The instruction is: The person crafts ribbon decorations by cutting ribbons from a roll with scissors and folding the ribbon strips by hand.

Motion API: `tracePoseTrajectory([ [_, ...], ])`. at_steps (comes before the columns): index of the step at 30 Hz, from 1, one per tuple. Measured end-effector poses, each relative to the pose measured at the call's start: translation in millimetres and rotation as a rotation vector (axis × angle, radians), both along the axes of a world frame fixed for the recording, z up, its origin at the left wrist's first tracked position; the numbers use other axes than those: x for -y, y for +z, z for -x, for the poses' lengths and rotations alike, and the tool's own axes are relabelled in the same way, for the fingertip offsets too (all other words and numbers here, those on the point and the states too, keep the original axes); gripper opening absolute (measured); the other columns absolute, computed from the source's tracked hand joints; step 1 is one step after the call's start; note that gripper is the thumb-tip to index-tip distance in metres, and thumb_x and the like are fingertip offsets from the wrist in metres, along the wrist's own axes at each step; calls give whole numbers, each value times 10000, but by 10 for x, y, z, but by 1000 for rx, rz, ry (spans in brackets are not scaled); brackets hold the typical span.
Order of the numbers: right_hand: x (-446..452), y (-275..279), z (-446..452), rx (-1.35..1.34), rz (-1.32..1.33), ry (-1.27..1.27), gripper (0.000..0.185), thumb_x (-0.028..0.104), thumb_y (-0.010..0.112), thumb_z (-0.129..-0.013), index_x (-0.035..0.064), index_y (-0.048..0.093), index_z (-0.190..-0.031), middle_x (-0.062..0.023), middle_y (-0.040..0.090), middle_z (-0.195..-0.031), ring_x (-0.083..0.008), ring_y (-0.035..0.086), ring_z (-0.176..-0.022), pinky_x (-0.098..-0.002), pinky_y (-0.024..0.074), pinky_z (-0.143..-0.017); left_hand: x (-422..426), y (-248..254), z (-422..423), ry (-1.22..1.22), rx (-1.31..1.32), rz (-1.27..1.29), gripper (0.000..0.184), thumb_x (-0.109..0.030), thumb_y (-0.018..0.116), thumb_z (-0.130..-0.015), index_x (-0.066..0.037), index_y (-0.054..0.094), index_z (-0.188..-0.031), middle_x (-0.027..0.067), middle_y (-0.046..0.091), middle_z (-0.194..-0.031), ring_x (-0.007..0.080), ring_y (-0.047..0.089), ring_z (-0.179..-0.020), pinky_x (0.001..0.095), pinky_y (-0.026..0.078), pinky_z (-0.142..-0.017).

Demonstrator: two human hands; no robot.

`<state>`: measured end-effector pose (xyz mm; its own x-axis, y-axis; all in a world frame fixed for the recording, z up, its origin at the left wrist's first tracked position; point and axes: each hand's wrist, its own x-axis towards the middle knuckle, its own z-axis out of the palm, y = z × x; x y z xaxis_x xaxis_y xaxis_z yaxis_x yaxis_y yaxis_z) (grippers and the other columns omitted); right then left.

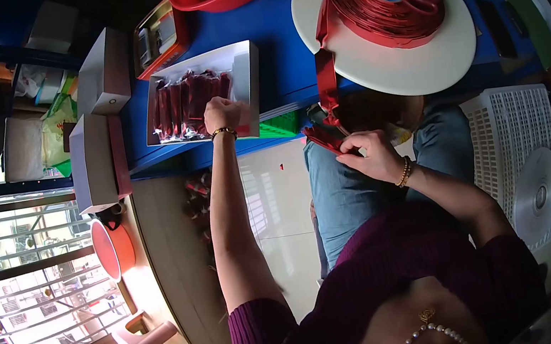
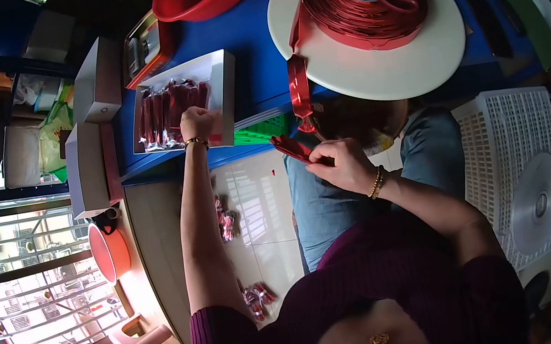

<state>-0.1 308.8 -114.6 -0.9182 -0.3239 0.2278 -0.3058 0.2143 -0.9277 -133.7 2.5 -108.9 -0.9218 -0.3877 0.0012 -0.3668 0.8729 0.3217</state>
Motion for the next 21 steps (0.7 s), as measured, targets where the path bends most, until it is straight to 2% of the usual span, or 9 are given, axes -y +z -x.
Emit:
tracePoseTrajectory([
  [8,-28,-79,-9,20,9,5,111,73,703,-702,1,626,-738,-119,635,-715,-231,627,-634,-303,465,-571,-31,145,-38,-101,-38,159,149,-209,582,-652,-114,688,-698,171,652,-794,345,634,-769,416,513,-727],
  [12,-118,-95,11,-81,-74,-15,119,81,705,-697,10,613,-724,-111,632,-708,-248,620,-636,-310,465,-583,-6,246,-59,-118,-253,222,147,-153,549,-673,-114,690,-688,188,635,-748,362,628,-718,425,518,-668],
  [13,-141,-112,15,9,-46,-16,121,86,705,-694,20,608,-719,-99,627,-708,-257,616,-650,-318,465,-602,136,165,-59,-138,-404,62,135,-166,574,-719,-90,685,-720,150,658,-711,314,637,-624,413,514,-591],
  [15,-200,-69,54,-2,-63,-34,118,85,704,-694,22,606,-717,-97,624,-711,-254,617,-658,-321,464,-607,113,313,-154,98,-370,-786,156,-201,602,-771,-64,674,-787,79,672,-689,223,601,-520,379,476,-492],
  [16,-215,-52,77,-10,-80,-49,116,83,703,-694,25,605,-715,-95,621,-714,-251,618,-666,-324,464,-612,146,444,-220,163,-258,-1005,122,-147,625,-800,-54,641,-878,27,660,-753,139,573,-562,326,446,-518],
  [17,-199,-85,107,-81,-38,-69,121,83,704,-688,33,597,-715,-88,619,-717,-253,610,-659,-329,459,-607,115,504,-290,166,-259,-1004,122,-147,625,-800,-54,641,-878,27,660,-753,139,573,-562,326,446,-518],
  [19,-157,36,146,-138,-82,-68,130,66,712,-676,28,595,-718,-83,626,-742,-237,601,-667,-319,459,-598,13,578,-448,258,-228,-1447,104,-171,649,-789,-84,639,-844,21,648,-779,119,577,-683,292,421,-615],
  [20,-122,128,171,-196,-127,-72,142,50,720,-664,24,594,-722,-78,633,-768,-222,592,-676,-308,459,-589,-87,621,-531,235,-223,-1500,94,-189,648,-792,-106,632,-832,-3,620,-779,105,552,-759,270,389,-696],
  [21,-66,221,202,-265,-68,-68,138,95,704,-683,56,577,-720,-70,611,-713,-259,587,-659,-342,453,-623,-170,641,-593,240,-221,-1510,88,-194,640,-798,-110,626,-820,-9,608,-766,108,547,-752,264,386,-690],
])
